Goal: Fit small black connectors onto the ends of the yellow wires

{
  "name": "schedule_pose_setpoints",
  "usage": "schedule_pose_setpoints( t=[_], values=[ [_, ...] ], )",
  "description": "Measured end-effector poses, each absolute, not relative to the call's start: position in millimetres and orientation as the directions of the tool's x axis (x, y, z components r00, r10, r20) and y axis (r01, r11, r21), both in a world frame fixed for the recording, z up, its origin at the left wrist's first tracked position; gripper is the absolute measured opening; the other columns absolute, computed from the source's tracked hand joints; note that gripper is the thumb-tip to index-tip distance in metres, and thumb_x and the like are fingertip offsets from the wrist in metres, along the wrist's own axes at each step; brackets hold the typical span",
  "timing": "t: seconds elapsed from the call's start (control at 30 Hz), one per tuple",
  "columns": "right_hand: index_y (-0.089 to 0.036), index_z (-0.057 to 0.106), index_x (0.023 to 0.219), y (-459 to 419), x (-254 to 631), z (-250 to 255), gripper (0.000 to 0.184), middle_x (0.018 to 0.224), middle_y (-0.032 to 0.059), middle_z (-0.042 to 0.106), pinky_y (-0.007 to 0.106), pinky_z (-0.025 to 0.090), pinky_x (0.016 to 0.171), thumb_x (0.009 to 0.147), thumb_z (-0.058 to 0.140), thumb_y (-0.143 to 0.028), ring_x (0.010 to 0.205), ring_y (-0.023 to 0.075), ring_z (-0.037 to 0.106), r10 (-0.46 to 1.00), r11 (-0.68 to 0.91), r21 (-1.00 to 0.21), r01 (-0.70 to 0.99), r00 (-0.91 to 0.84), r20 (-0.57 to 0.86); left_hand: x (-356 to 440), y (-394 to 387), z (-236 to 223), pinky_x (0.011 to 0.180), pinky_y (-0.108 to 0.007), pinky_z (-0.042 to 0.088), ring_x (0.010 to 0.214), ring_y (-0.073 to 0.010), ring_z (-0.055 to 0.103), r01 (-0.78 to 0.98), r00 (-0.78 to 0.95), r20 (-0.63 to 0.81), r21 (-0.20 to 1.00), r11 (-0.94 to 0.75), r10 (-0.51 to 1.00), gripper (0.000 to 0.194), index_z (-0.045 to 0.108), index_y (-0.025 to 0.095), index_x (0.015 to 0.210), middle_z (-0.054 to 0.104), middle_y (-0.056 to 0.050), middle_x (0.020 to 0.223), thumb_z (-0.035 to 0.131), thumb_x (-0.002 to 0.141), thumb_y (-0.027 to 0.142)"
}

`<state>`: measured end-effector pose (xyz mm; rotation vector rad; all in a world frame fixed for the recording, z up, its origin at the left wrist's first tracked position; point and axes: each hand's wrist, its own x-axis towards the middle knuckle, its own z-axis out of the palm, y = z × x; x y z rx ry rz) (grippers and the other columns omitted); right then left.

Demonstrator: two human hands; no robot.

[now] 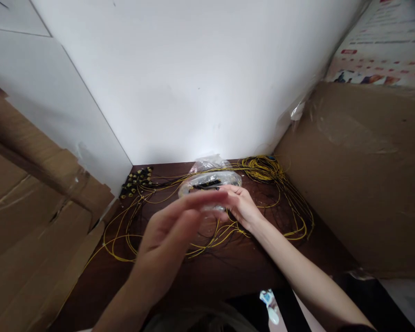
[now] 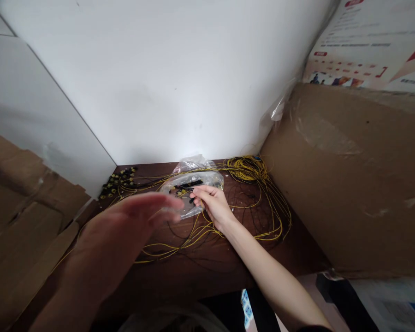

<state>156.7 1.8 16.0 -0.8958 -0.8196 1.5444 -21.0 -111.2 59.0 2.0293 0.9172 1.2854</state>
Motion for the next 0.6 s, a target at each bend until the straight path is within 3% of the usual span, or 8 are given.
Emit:
schedule_pose_setpoints(
  t=[0.03, 0.1, 0.17, 0.23, 0.37, 0.6],
  values=[
    [-0.014, 0.069, 0.066, 2.1, 156.9, 15.8, 0.013, 0.061, 0.0012, 0.064, 0.019, 0.040, 0.049, 0.060, 0.074, -0.024, 0.049, 0.0060, 0.050, 0.991, -0.131, -0.879, -0.458, -0.092, -0.100, -13.6, -84.8, 75.2, 0.074, -0.034, 0.054, 0.091, -0.0178, 0.062, 0.251, 0.293, 0.530, 0.761, -0.598, 0.796, 0.033, 0.051, 0.029, 0.118, 0.064, -0.003, 0.103, 0.035, 0.091, 0.020],
    [-0.014, 0.068, 0.066, 2.9, 157.5, 14.0, 0.013, 0.062, 0.0014, 0.064, 0.020, 0.040, 0.051, 0.061, 0.074, -0.025, 0.050, 0.0061, 0.050, 0.994, -0.095, -0.894, -0.438, -0.089, -0.063, -0.5, -43.5, 83.9, 0.086, -0.037, 0.049, 0.100, -0.0191, 0.057, 0.279, 0.238, 0.572, 0.734, -0.619, 0.785, 0.026, 0.057, 0.023, 0.109, 0.061, -0.005, 0.108, 0.046, 0.086, 0.016],
    [-0.014, 0.068, 0.067, 3.9, 158.2, 10.5, 0.012, 0.064, 0.0016, 0.064, 0.020, 0.040, 0.053, 0.063, 0.072, -0.025, 0.052, 0.0062, 0.050, 0.996, -0.051, -0.912, -0.406, -0.093, -0.014, 7.6, -19.5, 67.3, 0.094, -0.043, 0.043, 0.106, -0.0210, 0.052, 0.441, 0.273, 0.653, 0.567, -0.695, 0.706, 0.027, 0.058, 0.019, 0.107, 0.059, -0.007, 0.109, 0.050, 0.082, 0.012],
    [-0.015, 0.068, 0.068, 4.8, 158.6, 6.2, 0.011, 0.065, 0.0016, 0.064, 0.021, 0.040, 0.054, 0.066, 0.071, -0.025, 0.053, 0.0065, 0.050, 0.995, -0.013, -0.930, -0.367, -0.101, 0.026, 10.5, -9.0, 40.8, 0.096, -0.043, 0.041, 0.107, -0.0206, 0.051, 0.512, 0.321, 0.660, 0.483, -0.711, 0.679, 0.033, 0.055, 0.018, 0.112, 0.057, -0.008, 0.111, 0.049, 0.081, 0.010],
    [-0.015, 0.069, 0.071, 4.9, 157.3, 1.8, 0.012, 0.064, 0.0006, 0.064, 0.022, 0.039, 0.054, 0.068, 0.069, -0.027, 0.051, 0.0062, 0.048, 0.992, 0.027, -0.960, -0.280, -0.111, 0.061, 7.5, -5.9, 4.9, 0.090, -0.039, 0.044, 0.102, -0.0199, 0.053, 0.541, 0.261, 0.679, 0.485, -0.687, 0.686, 0.030, 0.055, 0.020, 0.110, 0.058, -0.007, 0.104, 0.051, 0.081, 0.013],
    [-0.015, 0.068, 0.070, 0.8, 152.5, 7.5, 0.018, 0.062, 0.0003, 0.062, 0.022, 0.039, 0.052, 0.064, 0.071, -0.032, 0.050, 0.0070, 0.047, 0.990, 0.024, -0.983, -0.183, -0.131, 0.048, -1.0, -2.3, -1.8, 0.080, -0.033, 0.047, 0.086, -0.0171, 0.057, 0.516, 0.250, 0.705, 0.483, -0.708, 0.664, 0.016, 0.061, 0.019, 0.095, 0.062, -0.005, 0.088, 0.054, 0.081, 0.015]
  ],
)
